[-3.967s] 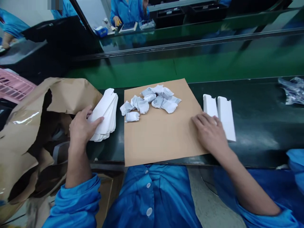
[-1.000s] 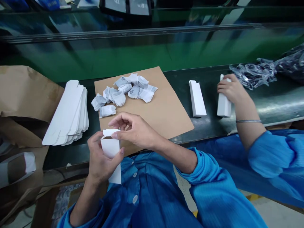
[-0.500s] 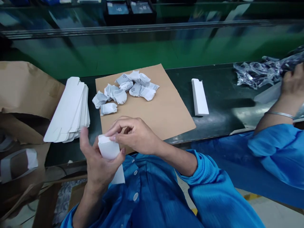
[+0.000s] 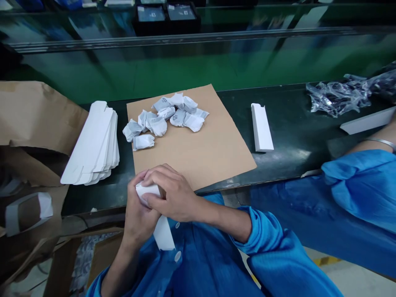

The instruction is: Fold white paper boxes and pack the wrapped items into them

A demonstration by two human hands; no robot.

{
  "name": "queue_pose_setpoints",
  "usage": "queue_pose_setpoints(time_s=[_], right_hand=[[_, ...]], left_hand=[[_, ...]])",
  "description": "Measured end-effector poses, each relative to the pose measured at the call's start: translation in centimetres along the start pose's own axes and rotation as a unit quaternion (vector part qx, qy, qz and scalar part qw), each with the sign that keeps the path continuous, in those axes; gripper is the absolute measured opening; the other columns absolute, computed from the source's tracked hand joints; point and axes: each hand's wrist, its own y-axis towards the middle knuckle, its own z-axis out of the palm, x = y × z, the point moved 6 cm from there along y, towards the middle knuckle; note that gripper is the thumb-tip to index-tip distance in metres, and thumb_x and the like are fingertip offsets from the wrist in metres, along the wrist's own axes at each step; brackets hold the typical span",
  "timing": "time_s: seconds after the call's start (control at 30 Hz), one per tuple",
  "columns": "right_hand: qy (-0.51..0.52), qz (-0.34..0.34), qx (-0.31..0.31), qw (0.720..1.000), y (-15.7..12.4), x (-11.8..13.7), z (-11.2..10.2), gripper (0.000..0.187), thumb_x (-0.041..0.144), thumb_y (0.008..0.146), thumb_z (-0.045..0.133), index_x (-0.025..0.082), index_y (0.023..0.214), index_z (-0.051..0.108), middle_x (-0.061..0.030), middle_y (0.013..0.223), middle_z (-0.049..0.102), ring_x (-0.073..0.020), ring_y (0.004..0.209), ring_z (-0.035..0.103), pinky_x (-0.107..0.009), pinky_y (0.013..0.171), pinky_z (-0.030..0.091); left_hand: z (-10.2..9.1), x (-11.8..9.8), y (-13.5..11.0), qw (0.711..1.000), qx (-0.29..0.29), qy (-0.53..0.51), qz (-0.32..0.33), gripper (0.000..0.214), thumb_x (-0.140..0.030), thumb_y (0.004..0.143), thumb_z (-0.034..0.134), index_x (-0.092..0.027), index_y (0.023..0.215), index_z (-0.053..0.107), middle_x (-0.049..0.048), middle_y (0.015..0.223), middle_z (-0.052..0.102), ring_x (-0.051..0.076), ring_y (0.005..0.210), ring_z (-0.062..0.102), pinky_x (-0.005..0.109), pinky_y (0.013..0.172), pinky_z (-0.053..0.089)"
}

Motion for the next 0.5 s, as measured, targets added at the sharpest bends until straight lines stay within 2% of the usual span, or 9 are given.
queue_pose_setpoints(time_s=[0.2,0.37,0.43,0.5], right_hand=[[-0.05,0.011,0.115,0.992,2.1,-1.6,1.9,0.011,0.011,0.081,0.059,0.018,0.086,0.053,-0.0062,0.099,0.063,-0.0192,0.099,0.056,-0.033,0.087,0.047],[-0.088,-0.003,0.192,0.977,4.3,-1.8,3.5,0.005,0.015,0.087,0.057,0.018,0.085,0.053,-0.004,0.096,0.063,-0.0171,0.095,0.056,-0.029,0.083,0.045],[-0.119,-0.01,0.201,0.972,5.9,-2.2,3.3,0.004,0.022,0.092,0.055,0.018,0.092,0.055,-0.0039,0.099,0.064,-0.0168,0.095,0.057,-0.028,0.081,0.044],[-0.228,-0.042,0.177,0.957,7.8,-2.9,2.7,0.011,0.023,0.096,0.05,0.017,0.103,0.056,-0.0074,0.109,0.063,-0.0206,0.103,0.054,-0.032,0.084,0.043]], left_hand=[[0.8,2.0,0.5,0.992,-0.036,-0.095,-0.078,0.067,-0.027,0.075,0.069,-0.017,0.133,0.037,0.0138,0.129,0.053,0.026,0.121,0.056,0.04,0.1,0.047],[-0.3,3.3,0.9,0.98,-0.107,-0.12,-0.114,0.071,-0.031,0.075,0.074,-0.018,0.135,0.04,0.013,0.133,0.053,0.025,0.124,0.053,0.035,0.102,0.046],[-1.0,3.8,1.4,0.967,-0.14,-0.167,-0.135,0.076,-0.034,0.074,0.076,-0.022,0.139,0.038,0.0107,0.131,0.055,0.024,0.117,0.058,0.034,0.097,0.05],[-1.4,4.4,2.3,0.937,-0.177,-0.256,-0.156,0.076,-0.039,0.077,0.074,-0.028,0.141,0.035,0.0072,0.121,0.059,0.02,0.101,0.066,0.034,0.088,0.055]])
